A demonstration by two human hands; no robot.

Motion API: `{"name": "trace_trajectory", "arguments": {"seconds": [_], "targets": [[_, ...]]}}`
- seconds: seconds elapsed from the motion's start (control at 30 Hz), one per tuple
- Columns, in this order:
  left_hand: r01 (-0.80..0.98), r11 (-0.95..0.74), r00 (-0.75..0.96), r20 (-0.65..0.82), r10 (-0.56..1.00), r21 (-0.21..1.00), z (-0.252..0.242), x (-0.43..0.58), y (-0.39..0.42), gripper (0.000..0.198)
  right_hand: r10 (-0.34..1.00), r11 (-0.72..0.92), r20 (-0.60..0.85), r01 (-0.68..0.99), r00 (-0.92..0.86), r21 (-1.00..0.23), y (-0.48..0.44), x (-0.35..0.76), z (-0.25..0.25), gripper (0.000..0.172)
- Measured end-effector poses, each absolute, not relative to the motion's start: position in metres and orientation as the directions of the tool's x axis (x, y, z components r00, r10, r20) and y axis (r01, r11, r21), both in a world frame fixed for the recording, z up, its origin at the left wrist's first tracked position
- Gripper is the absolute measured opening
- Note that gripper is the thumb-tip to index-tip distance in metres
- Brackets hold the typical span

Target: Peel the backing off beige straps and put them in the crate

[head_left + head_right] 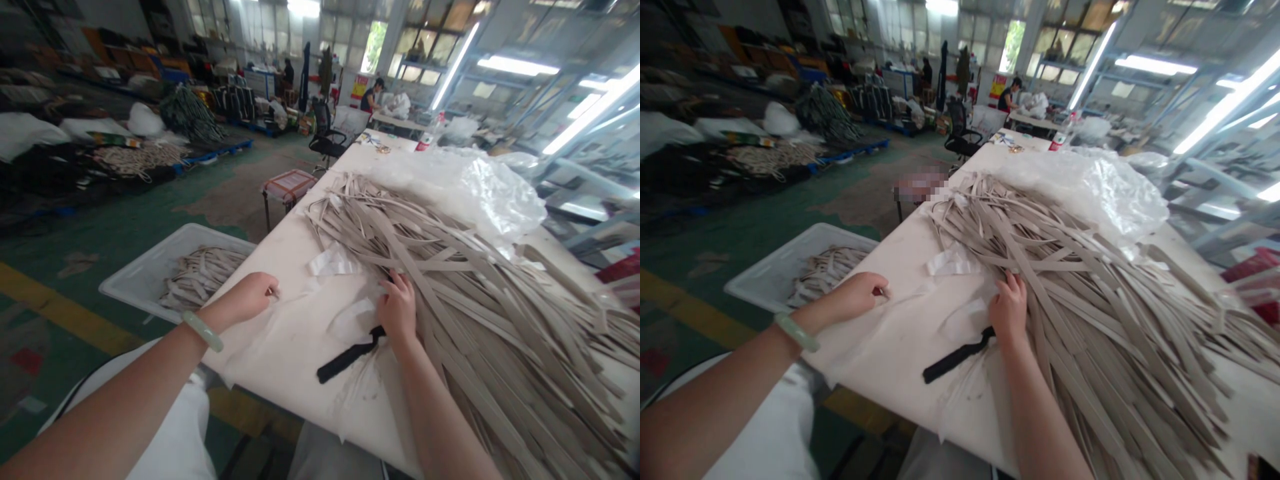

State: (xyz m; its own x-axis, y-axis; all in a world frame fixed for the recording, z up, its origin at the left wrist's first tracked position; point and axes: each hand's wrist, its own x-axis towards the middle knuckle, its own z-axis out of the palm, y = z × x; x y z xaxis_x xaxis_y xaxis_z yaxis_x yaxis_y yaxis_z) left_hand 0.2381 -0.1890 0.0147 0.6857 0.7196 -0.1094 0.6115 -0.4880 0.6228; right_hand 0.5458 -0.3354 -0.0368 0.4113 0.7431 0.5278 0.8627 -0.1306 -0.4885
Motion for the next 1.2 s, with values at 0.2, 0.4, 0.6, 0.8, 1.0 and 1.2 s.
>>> {"name": "trace_trajectory", "arguments": {"seconds": [0.2, 0.4, 0.6, 0.8, 1.0, 1.2], "targets": [[0.399, -0.398, 0.857, -0.181, 0.482, 0.826, 0.034, 0.255, -0.222, 0.015, 0.945, -0.178, -0.065, 0.338, 0.320, -0.924, -0.337, 0.475, -0.035, 0.027], [0.221, -0.488, 0.950, -0.073, 0.304, 0.844, 0.025, 0.275, -0.257, 0.023, 0.950, -0.266, -0.266, -0.023, 0.164, -0.964, -0.329, 0.455, -0.043, 0.041], [0.272, -0.530, 0.933, -0.356, -0.061, 0.803, 0.013, 0.276, -0.268, 0.029, 0.942, -0.162, -0.238, -0.300, 0.237, -0.940, -0.326, 0.464, -0.044, 0.033], [0.525, -0.470, 0.575, -0.703, -0.418, 0.709, 0.004, 0.258, -0.255, 0.013, 0.943, -0.055, -0.193, -0.447, 0.270, -0.893, -0.325, 0.478, -0.033, 0.044], [0.622, -0.151, 0.783, -0.616, 0.087, 0.769, 0.035, 0.253, -0.221, 0.045, 0.999, 0.009, 0.019, -0.319, -0.028, -0.948, -0.340, 0.461, -0.017, 0.037], [0.283, 0.106, 0.819, -0.297, 0.491, 0.953, 0.021, 0.285, -0.241, 0.049, 0.968, -0.052, -0.014, -0.146, -0.250, -0.988, -0.353, 0.421, -0.025, 0.043]]}}
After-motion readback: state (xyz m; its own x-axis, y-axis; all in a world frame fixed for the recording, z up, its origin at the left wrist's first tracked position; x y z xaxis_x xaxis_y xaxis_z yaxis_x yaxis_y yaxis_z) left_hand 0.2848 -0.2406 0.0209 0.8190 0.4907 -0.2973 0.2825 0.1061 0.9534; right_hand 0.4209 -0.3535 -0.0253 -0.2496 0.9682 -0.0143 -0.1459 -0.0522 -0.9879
